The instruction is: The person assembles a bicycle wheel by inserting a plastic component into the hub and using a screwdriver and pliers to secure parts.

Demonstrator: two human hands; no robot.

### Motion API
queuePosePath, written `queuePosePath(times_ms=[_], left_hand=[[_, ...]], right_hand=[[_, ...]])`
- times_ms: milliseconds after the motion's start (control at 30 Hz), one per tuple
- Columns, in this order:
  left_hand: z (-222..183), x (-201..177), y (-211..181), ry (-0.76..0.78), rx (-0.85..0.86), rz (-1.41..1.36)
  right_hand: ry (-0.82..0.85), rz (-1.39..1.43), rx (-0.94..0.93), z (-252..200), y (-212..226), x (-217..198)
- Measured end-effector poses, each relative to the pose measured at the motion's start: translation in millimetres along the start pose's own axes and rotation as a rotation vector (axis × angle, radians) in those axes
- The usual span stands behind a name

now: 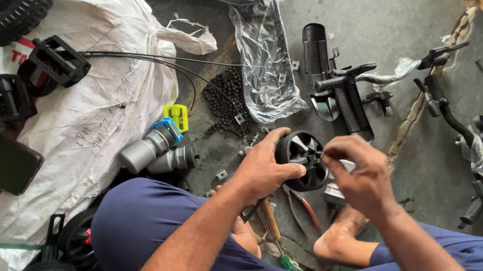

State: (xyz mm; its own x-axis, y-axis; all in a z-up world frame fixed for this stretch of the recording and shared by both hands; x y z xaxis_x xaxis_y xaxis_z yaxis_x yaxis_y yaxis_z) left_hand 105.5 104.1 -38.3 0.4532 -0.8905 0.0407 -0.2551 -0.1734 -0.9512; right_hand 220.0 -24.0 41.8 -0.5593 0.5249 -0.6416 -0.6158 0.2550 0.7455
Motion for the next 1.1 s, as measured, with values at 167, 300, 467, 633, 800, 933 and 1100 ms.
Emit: queuePosePath(times_ms=[167, 300, 467, 633, 800, 933, 1100], left_hand=[[-7.8, 9.5, 6.3, 0.067, -0.058, -0.04], [-11.2, 12.8, 1.6, 0.083, 0.015, 0.005], [-12.5, 15.5, 1.8, 0.104, 0.05, -0.02], [-12.3, 15.9, -2.5, 0.136, 0.087, -0.004], [-12.4, 19.1, 3.7, 0.165, 0.038, 0.098], [-9.5, 18.8, 4.2, 0.159, 0.064, 0.077], [-1.5, 15.5, 5.7, 0.082, -0.054, -0.127]], right_hand=[[-0.068, -0.118, -0.114, -15.0, 31.5, 3.8], [0.006, -0.092, 0.003, -24.6, 22.1, 5.0], [0.057, -0.058, -0.022, -28.0, 20.8, -0.1], [0.035, -0.016, 0.055, -26.8, 12.0, -1.9], [0.15, 0.0, 0.139, -24.4, -5.5, 6.1], [0.194, 0.083, 0.115, -19.8, -14.8, 6.8], [-0.093, 0.43, 0.514, -21.0, -111.1, -11.1]])
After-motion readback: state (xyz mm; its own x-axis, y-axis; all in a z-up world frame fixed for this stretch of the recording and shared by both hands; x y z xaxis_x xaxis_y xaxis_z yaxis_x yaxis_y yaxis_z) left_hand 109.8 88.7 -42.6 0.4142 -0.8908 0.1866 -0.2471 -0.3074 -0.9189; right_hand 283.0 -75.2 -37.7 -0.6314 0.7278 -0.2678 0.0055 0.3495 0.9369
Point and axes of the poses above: each hand's wrist, its own z-axis towards the middle knuckle, its own x-axis out of the palm, y = z × x, the point moved 8 cm from there along z, towards the middle knuckle, and after that the axes turned 4 degrees about x, right-handed, at the moved point
